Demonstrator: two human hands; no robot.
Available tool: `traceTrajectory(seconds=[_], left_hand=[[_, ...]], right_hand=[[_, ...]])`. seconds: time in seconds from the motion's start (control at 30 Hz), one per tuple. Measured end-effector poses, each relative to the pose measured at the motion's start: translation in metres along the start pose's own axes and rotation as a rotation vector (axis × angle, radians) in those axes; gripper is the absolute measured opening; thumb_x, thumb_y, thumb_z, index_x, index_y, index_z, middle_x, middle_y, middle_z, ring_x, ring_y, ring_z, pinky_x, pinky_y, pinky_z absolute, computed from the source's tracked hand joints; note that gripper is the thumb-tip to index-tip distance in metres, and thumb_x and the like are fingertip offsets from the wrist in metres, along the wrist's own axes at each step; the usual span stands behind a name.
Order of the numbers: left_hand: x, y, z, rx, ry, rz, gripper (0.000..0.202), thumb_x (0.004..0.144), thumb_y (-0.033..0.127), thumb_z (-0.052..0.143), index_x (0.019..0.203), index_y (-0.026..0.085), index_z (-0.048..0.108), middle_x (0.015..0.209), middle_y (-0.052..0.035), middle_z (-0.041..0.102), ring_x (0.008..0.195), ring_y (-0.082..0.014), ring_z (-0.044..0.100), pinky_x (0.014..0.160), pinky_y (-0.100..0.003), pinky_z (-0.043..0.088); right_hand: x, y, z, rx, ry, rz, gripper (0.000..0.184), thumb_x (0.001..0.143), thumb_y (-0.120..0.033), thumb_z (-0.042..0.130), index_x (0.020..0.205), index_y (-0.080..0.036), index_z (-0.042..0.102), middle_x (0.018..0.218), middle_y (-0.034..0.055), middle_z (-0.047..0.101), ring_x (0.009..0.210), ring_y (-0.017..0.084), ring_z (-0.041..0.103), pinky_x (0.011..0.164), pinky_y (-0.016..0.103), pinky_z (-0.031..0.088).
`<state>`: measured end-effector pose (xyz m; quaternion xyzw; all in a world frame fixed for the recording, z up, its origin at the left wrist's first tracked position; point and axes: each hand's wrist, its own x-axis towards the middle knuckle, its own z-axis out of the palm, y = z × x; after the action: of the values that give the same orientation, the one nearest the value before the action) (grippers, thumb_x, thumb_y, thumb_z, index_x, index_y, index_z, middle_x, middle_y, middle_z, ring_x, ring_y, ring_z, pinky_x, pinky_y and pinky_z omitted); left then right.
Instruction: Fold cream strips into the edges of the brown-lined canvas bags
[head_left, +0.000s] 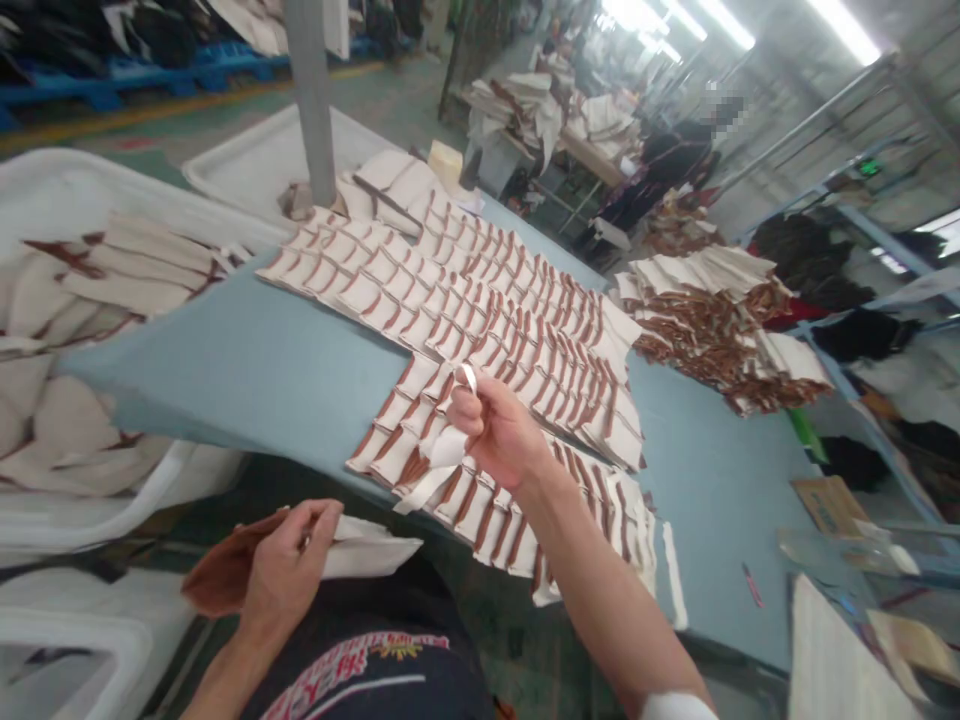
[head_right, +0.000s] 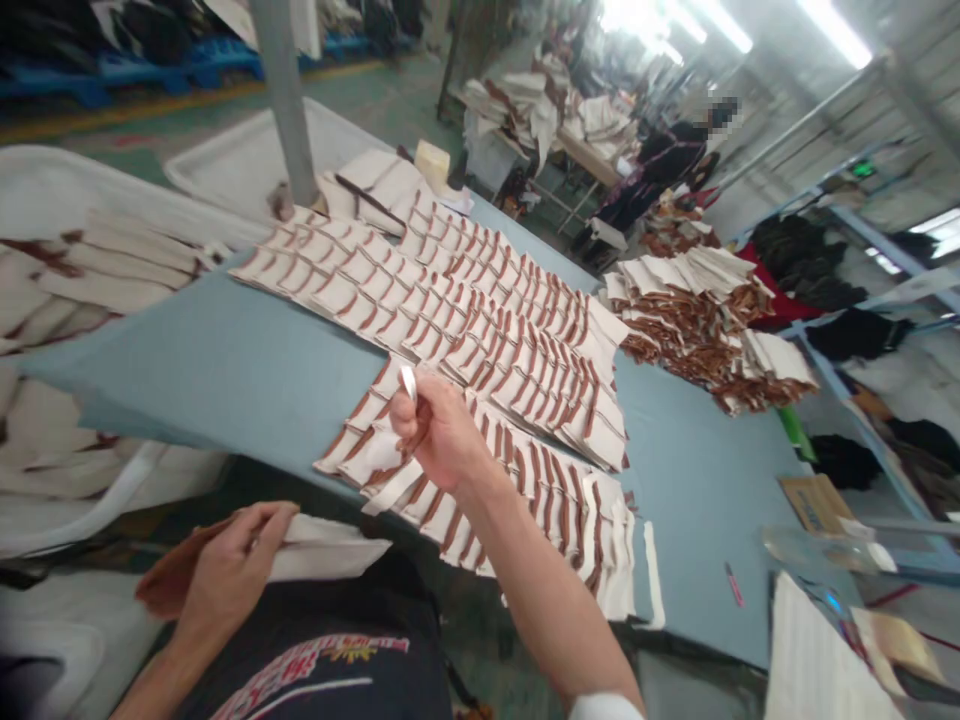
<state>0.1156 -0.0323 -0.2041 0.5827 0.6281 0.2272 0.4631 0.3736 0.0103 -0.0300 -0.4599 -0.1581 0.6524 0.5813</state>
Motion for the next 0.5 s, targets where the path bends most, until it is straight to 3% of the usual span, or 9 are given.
traceTrajectory(seconds=[0.17,0.3,0.43,0.5], left_hand=[[0.005,0.029,-0.035,-0.143,-0.017,0.097,0.053,0.087,0.071,0.061,0.095,0.022,0.077,0.082,-0.0042,0.080,0.076,-0.0265,0.073,0.072,-0.031,0.058],[0.000,0.049,-0.075,-0.231,0.013,0.165,0.061,0.092,0.071,0.056,0.115,0.019,0.079,0.084,-0.0038,0.077,0.073,-0.0242,0.070,0.069,-0.031,0.058],[-0.017,0.078,-0.098,-0.284,-0.182,0.236,0.074,0.072,0.065,0.081,0.129,0.018,0.077,0.063,0.0070,0.055,0.051,-0.0160,0.047,0.049,-0.027,0.039],[-0.025,0.092,-0.099,-0.291,-0.237,0.248,0.060,0.070,0.060,0.082,0.115,0.019,0.080,0.059,0.0073,0.054,0.052,-0.0151,0.045,0.050,-0.027,0.035]], right_hand=[[-0.013,0.022,0.050,0.239,-0.129,0.188,0.015,0.099,-0.017,0.071,0.088,-0.020,0.062,0.059,-0.0127,0.036,0.045,0.006,0.034,0.045,0.011,0.038],[-0.022,0.041,0.077,0.268,-0.198,0.246,0.014,0.097,-0.016,0.075,0.090,-0.020,0.063,0.060,-0.0133,0.031,0.047,0.006,0.031,0.047,0.011,0.037],[-0.030,0.053,0.095,0.265,-0.184,0.214,0.016,0.096,-0.017,0.077,0.090,-0.020,0.063,0.061,-0.0127,0.032,0.048,0.007,0.032,0.048,0.012,0.037],[-0.033,0.056,0.101,0.267,-0.168,0.187,0.015,0.095,-0.017,0.077,0.090,-0.021,0.063,0.061,-0.0125,0.034,0.048,0.007,0.032,0.047,0.012,0.038]])
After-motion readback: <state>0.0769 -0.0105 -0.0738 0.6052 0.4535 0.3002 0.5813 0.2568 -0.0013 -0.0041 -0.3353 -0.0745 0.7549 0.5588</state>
